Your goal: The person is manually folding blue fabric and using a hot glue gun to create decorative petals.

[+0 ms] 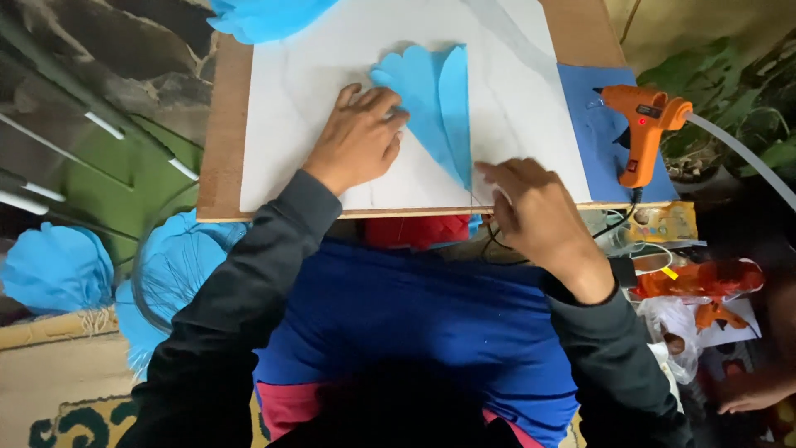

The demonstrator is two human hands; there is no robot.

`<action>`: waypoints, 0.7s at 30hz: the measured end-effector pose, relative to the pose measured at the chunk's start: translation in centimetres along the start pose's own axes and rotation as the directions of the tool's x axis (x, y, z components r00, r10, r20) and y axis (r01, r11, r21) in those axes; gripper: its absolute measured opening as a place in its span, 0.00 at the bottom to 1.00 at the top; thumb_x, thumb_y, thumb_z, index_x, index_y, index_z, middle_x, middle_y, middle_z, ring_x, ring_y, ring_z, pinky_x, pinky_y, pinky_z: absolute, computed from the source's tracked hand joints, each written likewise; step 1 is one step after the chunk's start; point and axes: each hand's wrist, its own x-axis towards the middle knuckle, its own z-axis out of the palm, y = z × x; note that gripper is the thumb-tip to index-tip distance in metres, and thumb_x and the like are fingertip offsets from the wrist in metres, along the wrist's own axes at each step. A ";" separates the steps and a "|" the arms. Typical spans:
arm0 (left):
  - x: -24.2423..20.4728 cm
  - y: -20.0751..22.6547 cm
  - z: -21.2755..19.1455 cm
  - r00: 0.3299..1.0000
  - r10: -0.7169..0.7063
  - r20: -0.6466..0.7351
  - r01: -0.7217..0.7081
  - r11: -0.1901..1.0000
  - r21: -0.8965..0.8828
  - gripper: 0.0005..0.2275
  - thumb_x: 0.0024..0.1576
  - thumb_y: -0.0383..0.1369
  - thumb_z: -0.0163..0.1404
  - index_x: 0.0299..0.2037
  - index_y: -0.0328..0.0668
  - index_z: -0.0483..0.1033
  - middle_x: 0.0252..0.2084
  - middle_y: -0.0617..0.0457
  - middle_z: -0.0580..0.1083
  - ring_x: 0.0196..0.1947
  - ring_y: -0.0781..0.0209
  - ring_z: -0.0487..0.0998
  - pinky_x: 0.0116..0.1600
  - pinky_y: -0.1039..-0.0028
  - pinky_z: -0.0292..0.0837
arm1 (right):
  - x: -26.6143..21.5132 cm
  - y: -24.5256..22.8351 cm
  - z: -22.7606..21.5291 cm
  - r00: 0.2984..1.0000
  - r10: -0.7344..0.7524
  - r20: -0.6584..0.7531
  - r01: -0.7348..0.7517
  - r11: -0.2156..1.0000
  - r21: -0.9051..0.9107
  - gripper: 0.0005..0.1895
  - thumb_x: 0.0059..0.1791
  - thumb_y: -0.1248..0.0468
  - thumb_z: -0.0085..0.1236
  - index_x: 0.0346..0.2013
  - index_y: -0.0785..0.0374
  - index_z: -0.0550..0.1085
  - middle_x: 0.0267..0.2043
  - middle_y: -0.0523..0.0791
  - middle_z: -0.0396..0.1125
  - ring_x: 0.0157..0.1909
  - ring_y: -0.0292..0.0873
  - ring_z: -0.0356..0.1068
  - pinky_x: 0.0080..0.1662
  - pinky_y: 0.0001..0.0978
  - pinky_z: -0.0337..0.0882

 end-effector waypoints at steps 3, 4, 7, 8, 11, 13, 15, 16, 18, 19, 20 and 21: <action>-0.1 1.1 -0.3 0.999 -0.032 0.030 0.032 0.999 -0.018 0.12 0.53 0.35 0.38 0.40 0.44 0.74 0.42 0.54 0.67 0.45 0.60 0.70 0.54 0.61 0.53 | 0.7 1.9 1.8 0.987 -0.124 -0.105 0.115 0.990 -0.083 0.15 0.41 0.75 0.47 0.41 0.67 0.71 0.40 0.49 0.65 0.45 0.49 0.64 0.39 0.40 0.66; -0.1 1.2 -0.4 0.999 -0.034 0.031 0.035 0.999 -0.015 0.12 0.53 0.35 0.38 0.40 0.44 0.74 0.42 0.54 0.67 0.45 0.60 0.70 0.54 0.61 0.53 | 1.1 1.9 2.2 0.987 -0.126 -0.104 0.118 0.990 -0.080 0.15 0.41 0.75 0.47 0.41 0.67 0.71 0.40 0.49 0.65 0.45 0.49 0.64 0.39 0.40 0.66; -0.2 1.2 -0.8 1.000 -0.024 0.007 0.024 0.999 -0.023 0.13 0.52 0.34 0.39 0.43 0.39 0.72 0.45 0.52 0.67 0.47 0.56 0.70 0.54 0.59 0.57 | 1.9 1.8 3.0 0.973 -0.190 -0.129 0.185 0.982 -0.048 0.16 0.41 0.75 0.44 0.42 0.67 0.72 0.44 0.48 0.65 0.48 0.48 0.61 0.43 0.40 0.64; -0.1 1.1 -0.9 0.999 -0.033 0.030 0.034 0.998 -0.045 0.14 0.53 0.34 0.38 0.44 0.39 0.72 0.47 0.52 0.67 0.47 0.56 0.70 0.55 0.59 0.56 | 2.1 1.7 3.1 0.971 -0.190 -0.142 0.187 0.982 -0.038 0.16 0.41 0.75 0.44 0.42 0.66 0.72 0.43 0.48 0.65 0.48 0.48 0.62 0.44 0.40 0.64; 0.4 0.1 -0.7 0.997 -0.018 0.076 0.025 0.995 -0.093 0.13 0.54 0.34 0.38 0.44 0.39 0.72 0.49 0.51 0.67 0.47 0.54 0.71 0.54 0.59 0.58 | 2.6 1.6 3.1 0.964 -0.196 -0.182 0.197 0.980 -0.010 0.16 0.41 0.75 0.42 0.42 0.66 0.71 0.44 0.48 0.64 0.48 0.49 0.62 0.44 0.41 0.64; 0.7 -0.4 -0.9 0.995 0.007 0.096 0.005 0.992 -0.123 0.13 0.54 0.33 0.38 0.43 0.38 0.72 0.49 0.49 0.68 0.47 0.51 0.71 0.53 0.59 0.60 | 3.1 1.5 2.8 0.958 -0.199 -0.208 0.204 0.979 0.006 0.17 0.42 0.75 0.40 0.43 0.66 0.71 0.45 0.48 0.63 0.49 0.49 0.62 0.44 0.41 0.64; 0.8 -0.6 -1.7 0.992 0.119 0.033 -0.116 0.990 -0.083 0.07 0.53 0.28 0.42 0.41 0.40 0.68 0.48 0.45 0.62 0.49 0.49 0.65 0.53 0.55 0.56 | 3.9 1.3 2.3 0.900 -0.373 -0.225 0.394 0.917 0.058 0.14 0.47 0.75 0.39 0.47 0.75 0.65 0.47 0.55 0.61 0.48 0.53 0.58 0.46 0.43 0.61; 0.7 -0.5 -1.7 0.992 0.119 0.035 -0.116 0.990 -0.086 0.07 0.53 0.28 0.42 0.41 0.40 0.68 0.48 0.45 0.62 0.49 0.49 0.65 0.53 0.55 0.56 | 4.1 1.3 2.7 0.902 -0.370 -0.223 0.392 0.918 0.060 0.14 0.47 0.75 0.39 0.47 0.75 0.65 0.47 0.55 0.61 0.48 0.53 0.58 0.46 0.43 0.61; 0.7 -0.5 -1.8 0.994 0.100 0.043 -0.094 0.989 -0.114 0.07 0.53 0.28 0.41 0.40 0.39 0.67 0.50 0.41 0.62 0.48 0.47 0.66 0.54 0.54 0.56 | 4.7 1.4 3.5 0.893 -0.414 -0.174 0.413 0.910 -0.045 0.16 0.45 0.70 0.44 0.48 0.67 0.67 0.51 0.47 0.61 0.51 0.51 0.57 0.44 0.43 0.59; 0.8 -0.6 -1.9 0.994 0.099 0.046 -0.093 0.989 -0.116 0.07 0.53 0.28 0.41 0.40 0.39 0.67 0.50 0.41 0.62 0.48 0.47 0.66 0.54 0.54 0.56 | 4.8 1.4 3.9 0.894 -0.413 -0.172 0.412 0.910 -0.043 0.16 0.45 0.70 0.44 0.48 0.67 0.67 0.51 0.47 0.61 0.51 0.51 0.57 0.44 0.43 0.59; 0.9 -0.7 -2.0 0.993 0.101 0.056 -0.094 0.990 -0.108 0.09 0.52 0.30 0.42 0.42 0.39 0.68 0.49 0.43 0.63 0.46 0.47 0.67 0.54 0.56 0.56 | 4.9 1.4 4.3 0.888 -0.432 -0.159 0.423 0.902 -0.085 0.15 0.45 0.68 0.44 0.45 0.66 0.69 0.49 0.45 0.63 0.51 0.51 0.58 0.46 0.42 0.57; 1.0 -0.9 -2.1 0.993 0.100 0.064 -0.094 0.991 -0.098 0.12 0.51 0.31 0.43 0.44 0.39 0.68 0.49 0.45 0.64 0.43 0.48 0.68 0.54 0.59 0.56 | 5.1 1.4 4.7 0.880 -0.452 -0.143 0.437 0.890 -0.129 0.13 0.45 0.66 0.44 0.42 0.65 0.71 0.48 0.44 0.65 0.52 0.50 0.58 0.47 0.41 0.55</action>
